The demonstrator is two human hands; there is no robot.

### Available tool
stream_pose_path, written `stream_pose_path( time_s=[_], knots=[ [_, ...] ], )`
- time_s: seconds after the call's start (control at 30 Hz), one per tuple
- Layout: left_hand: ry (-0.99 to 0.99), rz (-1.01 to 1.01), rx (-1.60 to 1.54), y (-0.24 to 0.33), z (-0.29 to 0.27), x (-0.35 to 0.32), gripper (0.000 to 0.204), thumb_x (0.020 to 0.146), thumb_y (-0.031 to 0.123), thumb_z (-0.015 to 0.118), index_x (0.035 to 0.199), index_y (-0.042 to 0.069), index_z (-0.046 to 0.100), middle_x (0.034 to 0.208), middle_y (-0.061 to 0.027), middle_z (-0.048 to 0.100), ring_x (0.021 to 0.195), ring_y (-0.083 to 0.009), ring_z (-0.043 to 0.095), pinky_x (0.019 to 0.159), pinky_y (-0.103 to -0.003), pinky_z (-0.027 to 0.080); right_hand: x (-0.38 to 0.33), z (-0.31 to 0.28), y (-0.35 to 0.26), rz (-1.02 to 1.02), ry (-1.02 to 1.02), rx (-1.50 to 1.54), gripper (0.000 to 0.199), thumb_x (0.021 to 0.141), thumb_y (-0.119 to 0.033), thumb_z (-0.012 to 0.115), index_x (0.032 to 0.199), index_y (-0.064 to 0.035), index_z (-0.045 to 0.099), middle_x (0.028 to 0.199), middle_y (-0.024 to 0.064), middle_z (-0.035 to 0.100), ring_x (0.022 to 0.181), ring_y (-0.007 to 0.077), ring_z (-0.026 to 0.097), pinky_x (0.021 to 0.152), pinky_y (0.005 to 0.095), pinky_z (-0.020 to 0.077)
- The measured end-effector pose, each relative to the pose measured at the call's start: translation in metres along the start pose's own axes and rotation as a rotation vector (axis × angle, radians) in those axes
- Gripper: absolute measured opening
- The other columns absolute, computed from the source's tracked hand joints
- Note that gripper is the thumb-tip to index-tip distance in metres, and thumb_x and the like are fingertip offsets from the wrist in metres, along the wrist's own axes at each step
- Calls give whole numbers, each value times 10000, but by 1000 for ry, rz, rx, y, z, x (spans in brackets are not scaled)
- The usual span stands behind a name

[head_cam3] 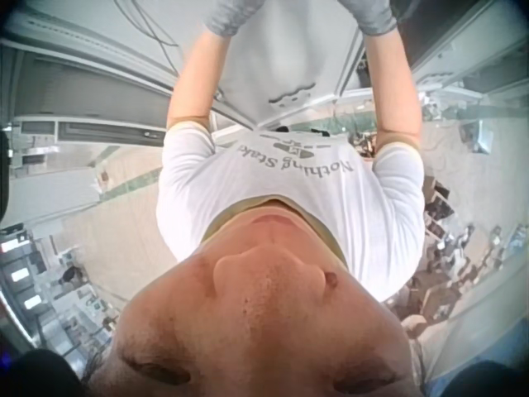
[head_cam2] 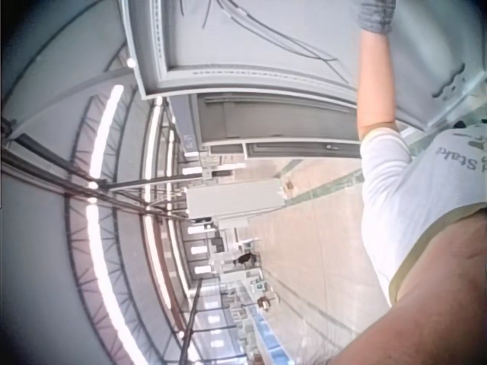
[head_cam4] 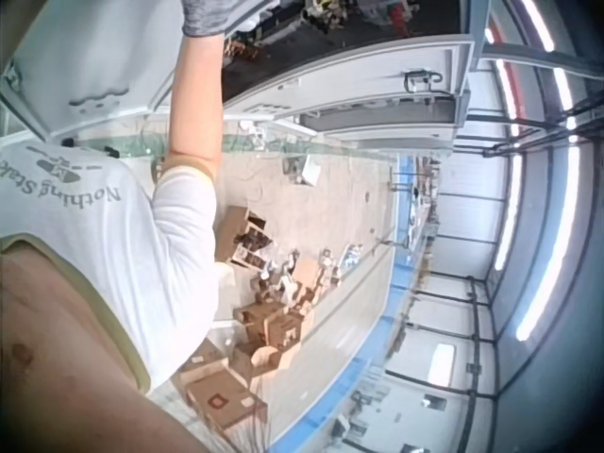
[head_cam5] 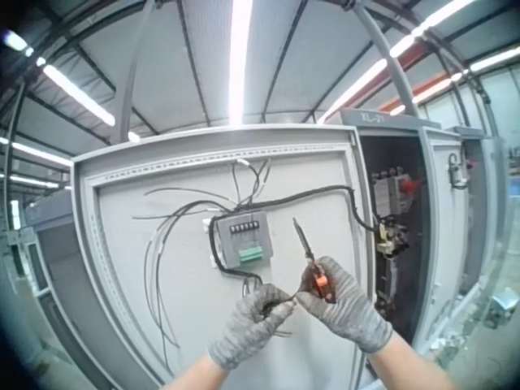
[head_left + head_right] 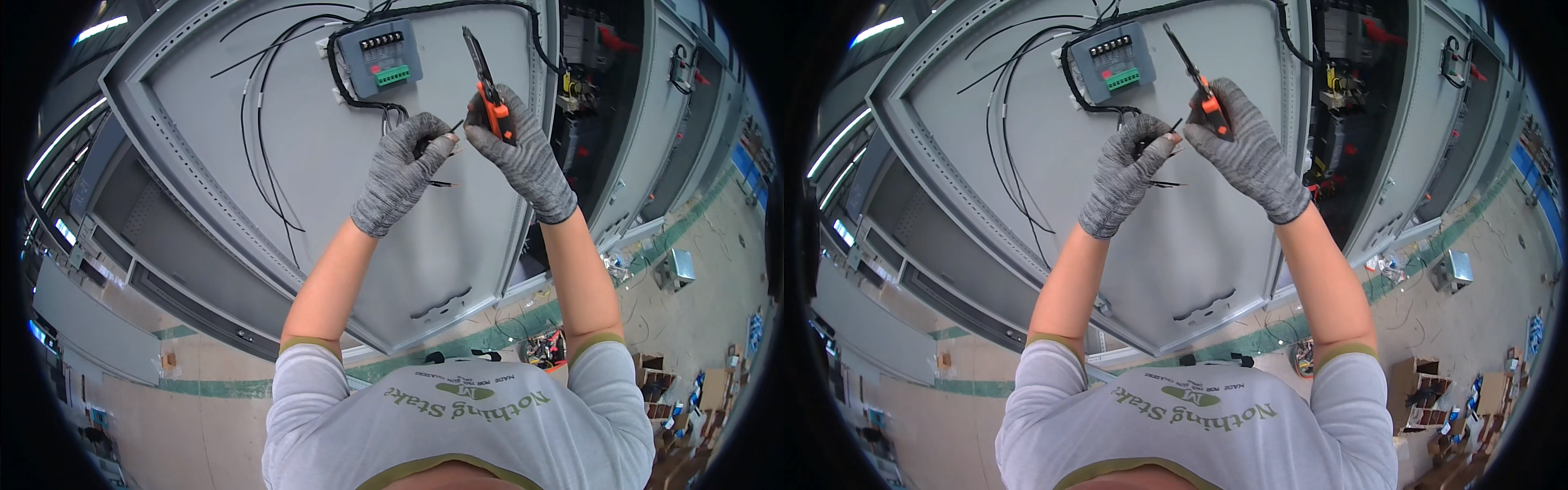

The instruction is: The person strips insulation from multiple black wires using wire cutters and connects them to a terminal block inside an electrical cabinet. They also move a floor fan and retrieve a plastic bag from a table before returning to the cabinet to continue wiring.

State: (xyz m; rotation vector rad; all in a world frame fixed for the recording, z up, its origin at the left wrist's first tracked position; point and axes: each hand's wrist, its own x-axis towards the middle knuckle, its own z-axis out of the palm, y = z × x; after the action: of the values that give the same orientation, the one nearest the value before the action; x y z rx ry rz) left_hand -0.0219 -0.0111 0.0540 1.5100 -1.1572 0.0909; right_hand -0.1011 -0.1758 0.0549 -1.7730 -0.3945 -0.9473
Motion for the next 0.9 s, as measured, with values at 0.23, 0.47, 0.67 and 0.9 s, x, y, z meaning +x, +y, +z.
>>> stream_pose_path(
  time_s=[0.23, 0.47, 0.67, 0.9],
  knots=[
    [47, -61, -35, -3, -3, -5, 180, 894, 174, 599, 984, 23, 636, 858, -3, 592, 816, -84, 535, 766, -250, 442, -39, -20, 39, -176, 37, -607, 522, 706, -93, 655, 1179, 28, 474, 1033, 222, 559, 970, 386, 556, 880, 412, 462],
    [70, -8, -146, -13, 2, -9, 140, 887, 90, 580, 1001, 19, 621, 880, -12, 620, 810, -76, 546, 767, -244, 463, -47, -13, 22, -210, -47, -847, 599, 666, -119, 691, 1207, 30, 479, 1087, 204, 546, 1038, 360, 529, 965, 433, 404],
    [30, -1, -104, -15, -1, -9, 152, 877, 59, 572, 1015, 13, 616, 882, -14, 613, 806, -79, 550, 768, -244, 471, -46, -15, 16, -146, -74, -884, 604, 682, -129, 701, 1219, 30, 472, 1109, 206, 542, 1055, 361, 521, 974, 435, 398],
    [62, 13, -129, -14, 4, -8, 167, 867, 35, 571, 1024, 11, 621, 864, -10, 616, 753, -65, 536, 718, -229, 473, -45, -15, 13, -133, -94, -872, 613, 682, -142, 697, 1219, 37, 464, 1114, 212, 538, 1055, 362, 519, 971, 438, 395]
  ],
)
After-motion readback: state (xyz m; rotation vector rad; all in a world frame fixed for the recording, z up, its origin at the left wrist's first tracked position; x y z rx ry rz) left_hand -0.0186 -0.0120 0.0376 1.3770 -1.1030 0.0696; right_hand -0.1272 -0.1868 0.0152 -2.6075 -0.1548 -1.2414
